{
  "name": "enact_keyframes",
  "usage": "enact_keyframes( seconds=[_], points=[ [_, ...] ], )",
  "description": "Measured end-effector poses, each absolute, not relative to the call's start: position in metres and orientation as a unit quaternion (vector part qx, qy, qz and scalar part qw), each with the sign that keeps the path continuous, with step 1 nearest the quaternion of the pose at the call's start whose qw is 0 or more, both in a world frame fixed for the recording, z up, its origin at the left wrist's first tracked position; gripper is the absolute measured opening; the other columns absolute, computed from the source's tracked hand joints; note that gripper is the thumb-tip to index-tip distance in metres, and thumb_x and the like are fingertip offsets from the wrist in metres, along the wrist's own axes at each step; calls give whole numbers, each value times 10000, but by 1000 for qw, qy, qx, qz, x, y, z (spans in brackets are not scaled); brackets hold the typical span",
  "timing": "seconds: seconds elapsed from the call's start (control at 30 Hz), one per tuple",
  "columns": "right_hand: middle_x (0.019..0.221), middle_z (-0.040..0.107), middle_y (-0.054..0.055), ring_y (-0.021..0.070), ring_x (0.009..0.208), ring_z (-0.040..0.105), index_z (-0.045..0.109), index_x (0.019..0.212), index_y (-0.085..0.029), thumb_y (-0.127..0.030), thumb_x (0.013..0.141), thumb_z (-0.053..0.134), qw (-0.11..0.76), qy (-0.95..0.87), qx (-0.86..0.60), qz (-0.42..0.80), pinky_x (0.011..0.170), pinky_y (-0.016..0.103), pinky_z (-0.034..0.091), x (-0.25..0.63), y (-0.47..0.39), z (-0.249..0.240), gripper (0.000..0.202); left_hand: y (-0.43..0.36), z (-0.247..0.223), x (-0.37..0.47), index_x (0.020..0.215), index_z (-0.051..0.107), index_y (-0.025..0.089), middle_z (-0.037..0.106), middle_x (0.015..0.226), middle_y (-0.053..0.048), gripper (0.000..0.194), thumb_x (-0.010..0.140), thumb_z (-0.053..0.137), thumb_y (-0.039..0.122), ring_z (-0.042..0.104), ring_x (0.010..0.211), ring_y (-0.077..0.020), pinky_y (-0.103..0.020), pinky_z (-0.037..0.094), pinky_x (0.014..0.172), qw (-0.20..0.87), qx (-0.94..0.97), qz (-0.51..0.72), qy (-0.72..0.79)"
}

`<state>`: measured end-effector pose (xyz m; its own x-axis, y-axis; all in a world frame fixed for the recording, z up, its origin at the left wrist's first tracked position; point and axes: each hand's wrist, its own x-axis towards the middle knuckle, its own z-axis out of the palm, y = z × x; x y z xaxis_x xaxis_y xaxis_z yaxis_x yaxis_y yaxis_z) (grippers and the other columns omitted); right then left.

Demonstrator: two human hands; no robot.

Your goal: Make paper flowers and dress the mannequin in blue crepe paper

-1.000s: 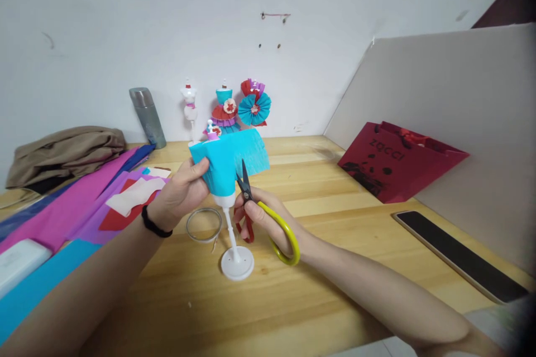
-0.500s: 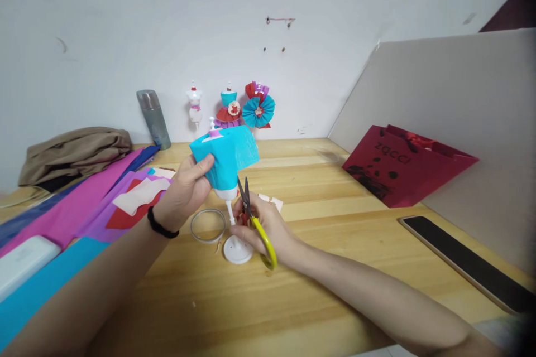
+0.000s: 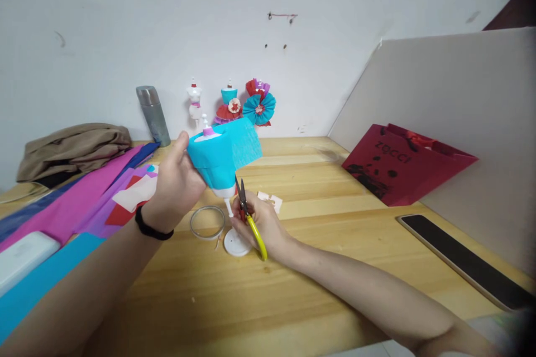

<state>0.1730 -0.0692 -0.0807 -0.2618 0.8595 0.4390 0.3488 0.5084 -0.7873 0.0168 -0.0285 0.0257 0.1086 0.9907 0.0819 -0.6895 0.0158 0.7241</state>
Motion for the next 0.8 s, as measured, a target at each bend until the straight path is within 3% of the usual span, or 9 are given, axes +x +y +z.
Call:
enact_keyframes(
  seconds=[0.17, 0.37, 0.63, 0.8],
  points=[
    [658, 529, -45, 111, 560, 491, 497, 795, -213, -161, 744, 590, 463, -750, -407, 240, 544, 223, 373, 171, -68, -87, 118, -29, 32, 12, 764, 655, 173, 707, 700, -55, 301, 921, 404, 233, 712, 814, -225, -342, 571, 820, 666, 262, 648, 262],
    [690, 538, -30, 115, 582, 508, 491, 792, -213, -137, 759, 580, 500, -745, -380, 226, 558, 222, 399, 169, -66, -93, 120, -25, 31, 13, 773, 660, 156, 671, 595, -48, 284, 871, 393, 142, 709, 776, -222, -318, 569, 793, 690, 236, 594, 340],
    [726, 574, -14, 143, 609, 537, 538, 862, -218, -200, 774, 618, 540, -703, -417, 201, 579, 260, 440, 187, -50, -81, 120, -7, 41, -10, 763, 588, 169, 688, 655, -61, 254, 867, 363, 113, 710, 728, -221, -365, 596, 750, 637, 218, 656, 340],
    [716, 572, -17, 144, 627, 547, 514, 824, -219, -239, 790, 597, 562, -670, -465, 138, 624, 278, 439, 206, -5, -81, 92, 4, 48, -27, 716, 522, 212, 689, 688, -43, 224, 848, 365, 123, 683, 697, -191, -315, 590, 746, 603, 200, 704, 319]
  ],
)
